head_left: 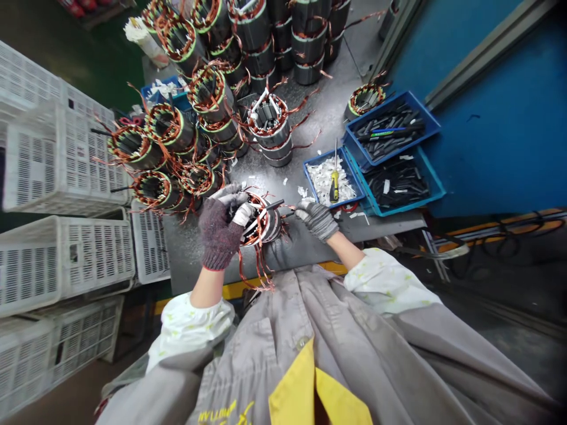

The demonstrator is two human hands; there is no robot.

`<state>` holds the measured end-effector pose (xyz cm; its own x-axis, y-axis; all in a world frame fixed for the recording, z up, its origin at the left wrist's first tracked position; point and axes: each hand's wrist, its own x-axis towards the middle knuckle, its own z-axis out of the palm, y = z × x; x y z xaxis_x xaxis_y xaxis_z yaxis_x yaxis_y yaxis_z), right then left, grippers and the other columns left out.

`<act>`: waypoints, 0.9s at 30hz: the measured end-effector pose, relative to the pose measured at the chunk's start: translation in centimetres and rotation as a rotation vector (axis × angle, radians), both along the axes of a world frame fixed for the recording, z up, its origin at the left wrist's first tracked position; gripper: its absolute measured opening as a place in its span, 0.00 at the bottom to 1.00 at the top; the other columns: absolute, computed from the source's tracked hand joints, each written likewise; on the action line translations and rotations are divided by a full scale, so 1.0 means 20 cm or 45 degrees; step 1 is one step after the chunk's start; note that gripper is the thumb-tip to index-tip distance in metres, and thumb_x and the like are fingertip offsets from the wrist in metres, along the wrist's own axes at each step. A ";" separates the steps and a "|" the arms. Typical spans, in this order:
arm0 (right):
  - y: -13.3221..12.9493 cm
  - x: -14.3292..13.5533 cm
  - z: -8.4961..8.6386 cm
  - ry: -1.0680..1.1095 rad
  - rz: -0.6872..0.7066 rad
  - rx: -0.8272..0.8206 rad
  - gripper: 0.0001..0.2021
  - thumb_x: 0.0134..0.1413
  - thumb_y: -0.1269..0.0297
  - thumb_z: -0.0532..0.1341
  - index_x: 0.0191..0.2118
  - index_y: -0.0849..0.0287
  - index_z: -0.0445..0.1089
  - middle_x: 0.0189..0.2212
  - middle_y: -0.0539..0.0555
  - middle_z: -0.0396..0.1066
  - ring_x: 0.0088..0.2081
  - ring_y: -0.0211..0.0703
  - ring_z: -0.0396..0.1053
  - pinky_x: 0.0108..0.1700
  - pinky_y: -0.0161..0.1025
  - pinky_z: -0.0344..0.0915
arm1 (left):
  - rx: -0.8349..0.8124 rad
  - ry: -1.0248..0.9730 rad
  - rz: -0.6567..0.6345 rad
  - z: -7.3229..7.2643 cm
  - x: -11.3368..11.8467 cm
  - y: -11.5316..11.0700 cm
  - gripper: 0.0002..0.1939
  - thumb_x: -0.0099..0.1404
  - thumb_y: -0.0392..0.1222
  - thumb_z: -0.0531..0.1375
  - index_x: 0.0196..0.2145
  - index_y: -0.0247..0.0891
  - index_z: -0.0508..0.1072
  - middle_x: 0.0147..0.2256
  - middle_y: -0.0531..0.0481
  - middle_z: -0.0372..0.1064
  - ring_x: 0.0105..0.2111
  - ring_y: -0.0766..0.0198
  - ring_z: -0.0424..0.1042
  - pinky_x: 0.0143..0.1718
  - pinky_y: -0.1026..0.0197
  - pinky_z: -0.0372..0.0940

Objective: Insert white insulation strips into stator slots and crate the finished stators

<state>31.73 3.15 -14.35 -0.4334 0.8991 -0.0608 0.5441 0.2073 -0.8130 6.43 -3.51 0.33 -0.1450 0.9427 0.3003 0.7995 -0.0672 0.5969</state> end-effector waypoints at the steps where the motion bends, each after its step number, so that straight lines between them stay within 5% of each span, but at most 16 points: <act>1: 0.01 0.00 0.02 -0.032 0.051 -0.013 0.11 0.65 0.66 0.61 0.46 0.56 0.82 0.43 0.57 0.83 0.46 0.50 0.78 0.52 0.44 0.72 | 0.007 -0.002 0.004 0.00 0.00 0.00 0.13 0.72 0.50 0.63 0.49 0.43 0.78 0.56 0.45 0.76 0.62 0.53 0.73 0.64 0.47 0.68; 7: 0.06 0.05 0.20 0.010 -0.017 0.155 0.14 0.69 0.60 0.60 0.50 0.52 0.82 0.48 0.56 0.82 0.51 0.54 0.78 0.57 0.49 0.71 | 0.034 -0.057 -0.022 0.01 0.01 0.00 0.14 0.72 0.50 0.63 0.50 0.43 0.79 0.56 0.45 0.77 0.60 0.54 0.74 0.64 0.47 0.68; 12: 0.16 0.03 0.32 0.091 0.172 0.253 0.14 0.69 0.58 0.60 0.50 0.51 0.83 0.46 0.54 0.82 0.50 0.53 0.76 0.58 0.49 0.71 | 0.046 -0.078 -0.016 0.01 0.01 0.00 0.14 0.71 0.51 0.63 0.49 0.43 0.80 0.56 0.45 0.77 0.59 0.54 0.74 0.64 0.48 0.68; 22: 0.31 0.00 0.33 0.053 0.489 0.415 0.18 0.73 0.52 0.58 0.51 0.55 0.83 0.47 0.58 0.81 0.46 0.50 0.75 0.49 0.43 0.68 | 0.058 -0.079 -0.010 -0.01 0.00 0.00 0.14 0.71 0.50 0.64 0.49 0.43 0.80 0.55 0.45 0.78 0.58 0.54 0.75 0.61 0.49 0.70; 27: 0.29 -0.02 0.33 0.117 0.558 0.261 0.20 0.75 0.53 0.54 0.54 0.57 0.80 0.42 0.56 0.81 0.43 0.47 0.75 0.47 0.40 0.68 | 0.077 -0.051 -0.015 0.00 0.01 -0.01 0.12 0.71 0.49 0.64 0.48 0.43 0.80 0.54 0.46 0.78 0.59 0.53 0.75 0.62 0.48 0.69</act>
